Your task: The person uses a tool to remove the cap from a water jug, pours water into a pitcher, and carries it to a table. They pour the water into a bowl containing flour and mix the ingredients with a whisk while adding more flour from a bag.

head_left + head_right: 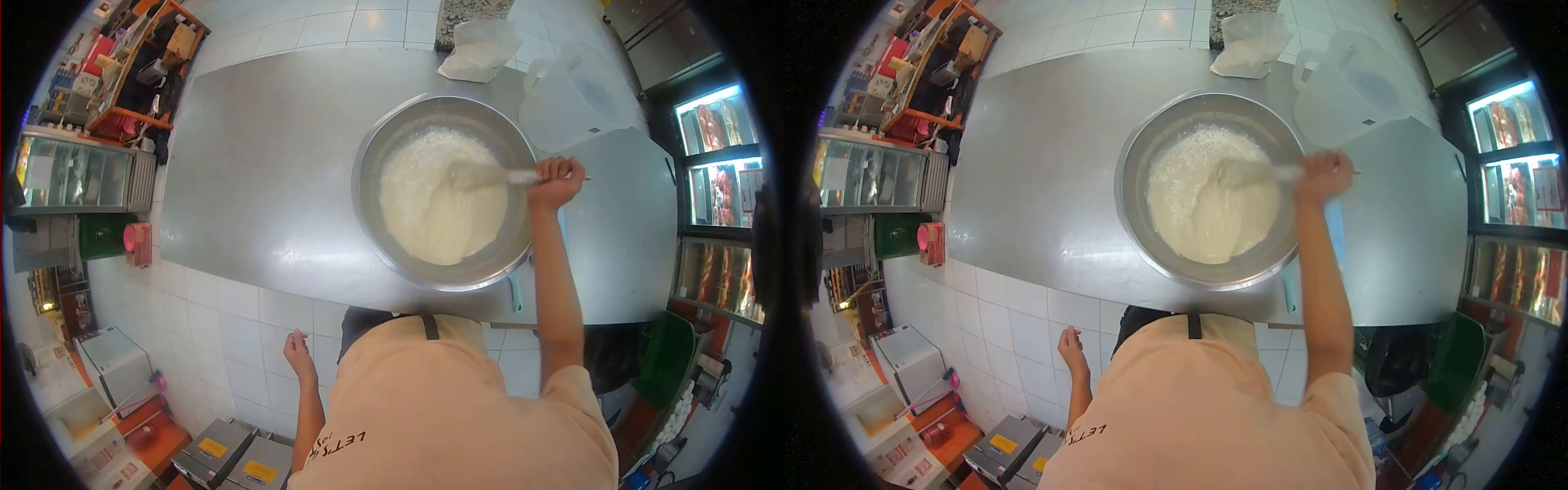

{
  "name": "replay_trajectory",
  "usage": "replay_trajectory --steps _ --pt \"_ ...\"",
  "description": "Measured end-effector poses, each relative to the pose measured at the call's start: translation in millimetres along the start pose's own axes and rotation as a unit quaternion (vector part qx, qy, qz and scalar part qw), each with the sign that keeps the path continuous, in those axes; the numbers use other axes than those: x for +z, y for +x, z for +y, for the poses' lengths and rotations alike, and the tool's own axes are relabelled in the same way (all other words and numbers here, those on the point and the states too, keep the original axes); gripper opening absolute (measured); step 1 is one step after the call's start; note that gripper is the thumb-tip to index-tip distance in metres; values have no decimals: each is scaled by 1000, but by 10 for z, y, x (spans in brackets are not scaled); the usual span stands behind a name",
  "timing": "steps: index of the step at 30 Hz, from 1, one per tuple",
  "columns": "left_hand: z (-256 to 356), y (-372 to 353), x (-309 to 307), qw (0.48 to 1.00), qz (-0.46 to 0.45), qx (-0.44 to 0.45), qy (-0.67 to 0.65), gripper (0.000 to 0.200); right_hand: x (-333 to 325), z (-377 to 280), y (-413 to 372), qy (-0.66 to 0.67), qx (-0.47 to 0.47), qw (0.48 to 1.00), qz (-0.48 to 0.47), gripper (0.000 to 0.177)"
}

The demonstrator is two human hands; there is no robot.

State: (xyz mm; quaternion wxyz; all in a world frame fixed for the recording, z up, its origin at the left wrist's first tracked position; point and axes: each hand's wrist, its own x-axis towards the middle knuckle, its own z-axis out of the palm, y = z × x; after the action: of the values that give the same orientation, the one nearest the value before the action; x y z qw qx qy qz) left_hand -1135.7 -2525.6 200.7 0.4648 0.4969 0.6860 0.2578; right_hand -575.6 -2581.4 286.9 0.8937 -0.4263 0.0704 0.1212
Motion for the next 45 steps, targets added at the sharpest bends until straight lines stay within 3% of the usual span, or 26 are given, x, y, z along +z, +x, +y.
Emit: replay_trajectory --steps 1,3,6,8,9,11,13,15,18,21,25,27,28,30,32,36,40,42,45 --pt "25 -97 63 999 -5 -24 -40 30 52 66 80 36 -36 999 0 37" --pt "217 -96 338 991 -111 -3 -81 27 67 265 113 75 -71 995 -5 37" --pt "1153 -130 874 960 -264 -48 -81 29 73 656 -160 128 -64 990 -11 33" --pt "1546 -131 1166 940 -309 -20 -140 36 16 638 -495 113 63 988 -84 32" --pt "1656 -88 1277 933 -326 -11 -151 38 -41 537 -588 110 61 988 -90 32" --pt "1755 -16 1527 933 -318 4 -166 37 -187 249 -665 14 115 992 -50 31" --pt "1736 35 1715 932 -317 39 -172 28 -361 -65 -442 -49 85 994 -47 29" --pt "1764 -34 1791 927 -318 41 -195 26 -154 -331 -277 -116 -47 992 3 36" --pt "1804 -109 1822 918 -335 33 -210 22 32 -291 65 -62 -126 990 26 35" --pt "1765 -93 1800 915 -349 21 -202 21 197 100 324 43 -124 991 40 34" --pt "1783 -67 1790 915 -356 13 -192 21 498 653 -8 97 -100 989 50 33" --pt "1782 -66 1781 913 -358 10 -195 22 429 678 -307 86 -10 994 -59 34" --pt "1782 -63 1785 911 -360 8 -201 22 313 630 -374 84 -11 995 -58 34" --pt "1781 -64 1787 912 -357 10 -202 22 13 467 -459 35 116 985 -120 35" --pt "1792 -66 1777 912 -354 10 -205 22 -196 123 -445 -44 119 991 -44 36" --pt "1777 -59 1774 906 -371 4 -201 25 -187 -459 -34 -175 -100 979 -14 35" --pt "1858 -83 1755 902 -375 -7 -214 22 102 -235 268 -100 -132 985 49 34" --pt "1817 -55 1765 905 -371 -5 -206 22 149 118 368 36 -85 996 9 34" --pt "1787 -34 1774 906 -371 -4 -203 22 441 474 -56 73 0 997 -38 35"
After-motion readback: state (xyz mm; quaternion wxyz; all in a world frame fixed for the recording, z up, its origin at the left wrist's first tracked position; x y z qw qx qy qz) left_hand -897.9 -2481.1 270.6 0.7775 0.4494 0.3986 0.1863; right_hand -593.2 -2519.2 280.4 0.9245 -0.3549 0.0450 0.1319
